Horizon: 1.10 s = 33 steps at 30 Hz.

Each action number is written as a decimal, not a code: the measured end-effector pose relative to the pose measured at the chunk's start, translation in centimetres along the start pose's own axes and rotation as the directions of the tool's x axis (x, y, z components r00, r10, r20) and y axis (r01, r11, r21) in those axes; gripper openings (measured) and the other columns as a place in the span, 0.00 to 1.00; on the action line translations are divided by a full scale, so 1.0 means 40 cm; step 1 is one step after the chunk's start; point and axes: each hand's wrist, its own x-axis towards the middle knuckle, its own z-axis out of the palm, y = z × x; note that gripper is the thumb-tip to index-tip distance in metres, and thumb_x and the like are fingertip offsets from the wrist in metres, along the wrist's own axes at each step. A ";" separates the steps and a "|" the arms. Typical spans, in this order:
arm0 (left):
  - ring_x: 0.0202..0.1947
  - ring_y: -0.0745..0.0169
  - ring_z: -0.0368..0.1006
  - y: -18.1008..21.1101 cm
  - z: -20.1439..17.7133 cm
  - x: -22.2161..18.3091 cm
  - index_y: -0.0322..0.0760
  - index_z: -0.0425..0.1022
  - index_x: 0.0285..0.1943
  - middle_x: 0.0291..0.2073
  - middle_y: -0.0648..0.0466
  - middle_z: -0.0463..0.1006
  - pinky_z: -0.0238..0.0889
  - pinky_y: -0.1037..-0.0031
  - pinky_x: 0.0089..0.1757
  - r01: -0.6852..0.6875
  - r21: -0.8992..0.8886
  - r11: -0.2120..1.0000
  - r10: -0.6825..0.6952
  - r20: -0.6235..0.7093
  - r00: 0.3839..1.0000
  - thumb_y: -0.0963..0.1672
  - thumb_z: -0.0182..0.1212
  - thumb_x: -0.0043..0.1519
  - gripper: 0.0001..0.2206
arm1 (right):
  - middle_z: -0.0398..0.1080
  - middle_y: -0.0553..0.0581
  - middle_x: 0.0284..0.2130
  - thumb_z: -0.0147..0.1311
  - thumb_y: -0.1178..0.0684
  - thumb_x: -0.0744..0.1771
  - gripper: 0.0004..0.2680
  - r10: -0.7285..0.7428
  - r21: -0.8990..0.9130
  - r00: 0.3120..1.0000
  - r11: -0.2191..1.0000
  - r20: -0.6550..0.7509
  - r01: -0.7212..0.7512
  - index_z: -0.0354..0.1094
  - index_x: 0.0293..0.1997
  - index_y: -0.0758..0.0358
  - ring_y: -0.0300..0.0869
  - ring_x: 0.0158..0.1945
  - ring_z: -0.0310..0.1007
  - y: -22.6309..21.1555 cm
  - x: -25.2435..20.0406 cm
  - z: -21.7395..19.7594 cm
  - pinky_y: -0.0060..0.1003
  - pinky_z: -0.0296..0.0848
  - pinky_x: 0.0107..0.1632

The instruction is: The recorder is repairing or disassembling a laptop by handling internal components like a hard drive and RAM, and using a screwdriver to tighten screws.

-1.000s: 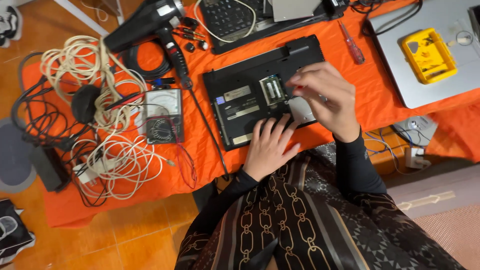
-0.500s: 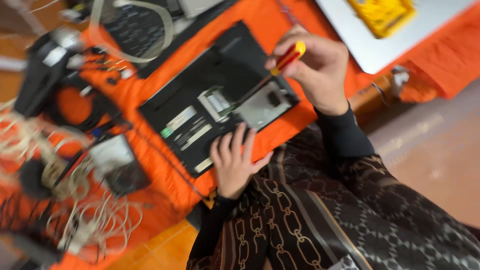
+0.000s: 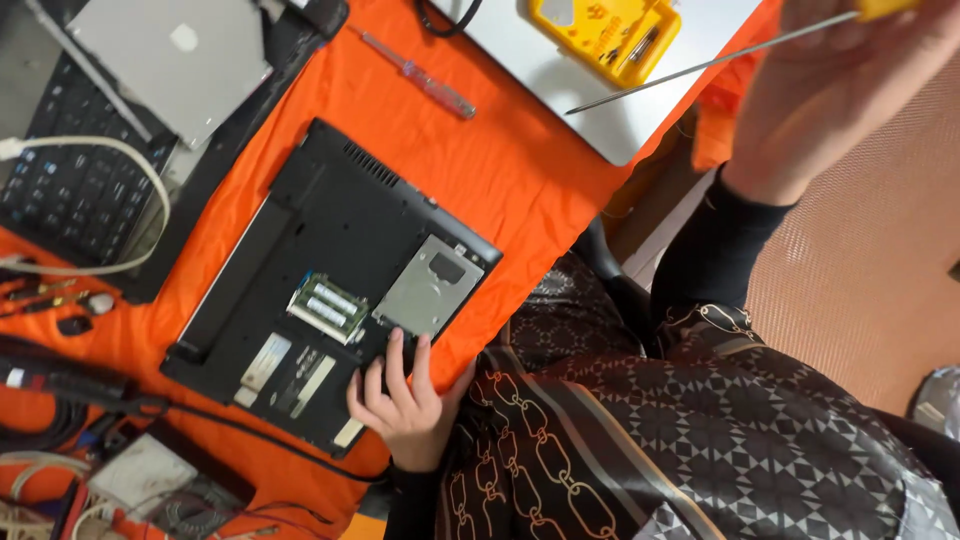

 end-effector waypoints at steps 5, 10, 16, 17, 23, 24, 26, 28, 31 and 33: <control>0.57 0.47 0.63 -0.015 0.010 -0.042 0.42 0.73 0.59 0.61 0.49 0.73 0.52 0.47 0.59 0.033 -0.017 0.999 -0.031 0.143 0.989 0.62 0.66 0.60 0.30 | 0.61 0.53 0.29 0.47 0.47 0.74 0.07 -0.120 -0.126 0.985 0.983 0.126 0.135 0.62 0.45 0.59 0.35 0.27 0.55 -0.035 0.048 -0.095 0.33 0.57 0.34; 0.58 0.49 0.60 -0.025 0.022 -0.075 0.45 0.72 0.60 0.61 0.52 0.72 0.51 0.48 0.60 0.023 -0.024 0.999 -0.020 0.134 0.991 0.64 0.65 0.61 0.30 | 0.57 0.57 0.28 0.47 0.45 0.74 0.12 -0.162 -0.223 0.968 0.953 0.190 0.204 0.57 0.39 0.63 0.42 0.29 0.54 -0.056 0.085 -0.246 0.37 0.55 0.34; 0.58 0.52 0.59 -0.025 0.019 -0.089 0.47 0.74 0.59 0.59 0.55 0.73 0.52 0.48 0.61 0.026 -0.009 1.000 -0.024 0.129 0.991 0.65 0.63 0.60 0.30 | 0.61 0.64 0.30 0.48 0.50 0.75 0.13 -0.247 -0.424 0.961 0.863 0.120 0.275 0.59 0.39 0.72 0.49 0.34 0.56 -0.072 0.104 -0.473 0.44 0.59 0.39; 0.58 0.52 0.59 -0.026 0.017 -0.093 0.48 0.75 0.58 0.58 0.55 0.73 0.51 0.48 0.61 0.033 -0.004 0.999 -0.032 0.148 0.989 0.65 0.63 0.60 0.30 | 0.61 0.65 0.31 0.48 0.51 0.75 0.13 -0.272 -0.480 0.955 0.826 0.119 0.295 0.59 0.39 0.74 0.51 0.34 0.56 -0.077 0.105 -0.518 0.46 0.59 0.41; 0.58 0.52 0.60 -0.026 0.022 -0.115 0.51 0.74 0.56 0.56 0.51 0.72 0.51 0.46 0.61 0.076 -0.006 0.997 -0.074 0.144 0.987 0.66 0.62 0.59 0.28 | 0.48 0.55 0.27 0.40 0.54 0.77 0.12 -0.070 -0.507 0.966 0.841 0.248 0.191 0.48 0.35 0.61 0.43 0.28 0.45 -0.069 0.105 -0.223 0.40 0.48 0.36; 0.58 0.52 0.60 -0.027 0.023 -0.117 0.51 0.74 0.56 0.56 0.51 0.72 0.51 0.46 0.61 0.076 -0.006 0.997 -0.074 0.148 0.986 0.66 0.62 0.59 0.28 | 0.48 0.55 0.27 0.40 0.54 0.77 0.12 -0.067 -0.508 0.967 0.841 0.245 0.187 0.48 0.35 0.61 0.43 0.28 0.45 -0.066 0.105 -0.255 0.40 0.48 0.36; 0.57 0.52 0.59 -0.027 0.023 -0.122 0.51 0.74 0.55 0.55 0.52 0.72 0.51 0.46 0.61 0.075 -0.008 0.997 -0.073 0.150 0.986 0.66 0.62 0.59 0.28 | 0.46 0.56 0.27 0.39 0.55 0.77 0.12 -0.025 -0.516 0.968 0.843 0.248 0.154 0.48 0.36 0.64 0.44 0.28 0.44 -0.066 0.104 -0.318 0.39 0.47 0.35; 0.57 0.52 0.59 -0.029 0.022 -0.123 0.51 0.74 0.55 0.55 0.52 0.72 0.51 0.46 0.61 0.069 -0.008 0.998 -0.067 0.157 0.985 0.66 0.61 0.59 0.29 | 0.45 0.57 0.26 0.39 0.55 0.78 0.12 -0.009 -0.496 0.975 0.860 0.222 0.121 0.49 0.37 0.66 0.45 0.28 0.43 -0.070 0.097 -0.330 0.40 0.47 0.35; 0.57 0.52 0.59 -0.027 0.019 -0.120 0.51 0.74 0.55 0.56 0.51 0.72 0.51 0.46 0.61 0.068 -0.007 0.998 -0.066 0.168 0.984 0.66 0.61 0.59 0.29 | 0.46 0.58 0.26 0.39 0.54 0.78 0.12 -0.003 -0.488 0.979 0.866 0.205 0.104 0.50 0.39 0.69 0.47 0.28 0.44 -0.069 0.095 -0.301 0.40 0.47 0.34; 0.57 0.52 0.59 -0.027 0.016 -0.123 0.51 0.74 0.55 0.56 0.52 0.72 0.51 0.46 0.61 0.074 -0.006 0.997 -0.072 0.175 0.982 0.66 0.61 0.59 0.29 | 0.47 0.59 0.26 0.39 0.53 0.78 0.12 -0.010 -0.504 0.977 0.855 0.214 0.119 0.50 0.40 0.69 0.47 0.27 0.45 -0.068 0.089 -0.270 0.40 0.47 0.34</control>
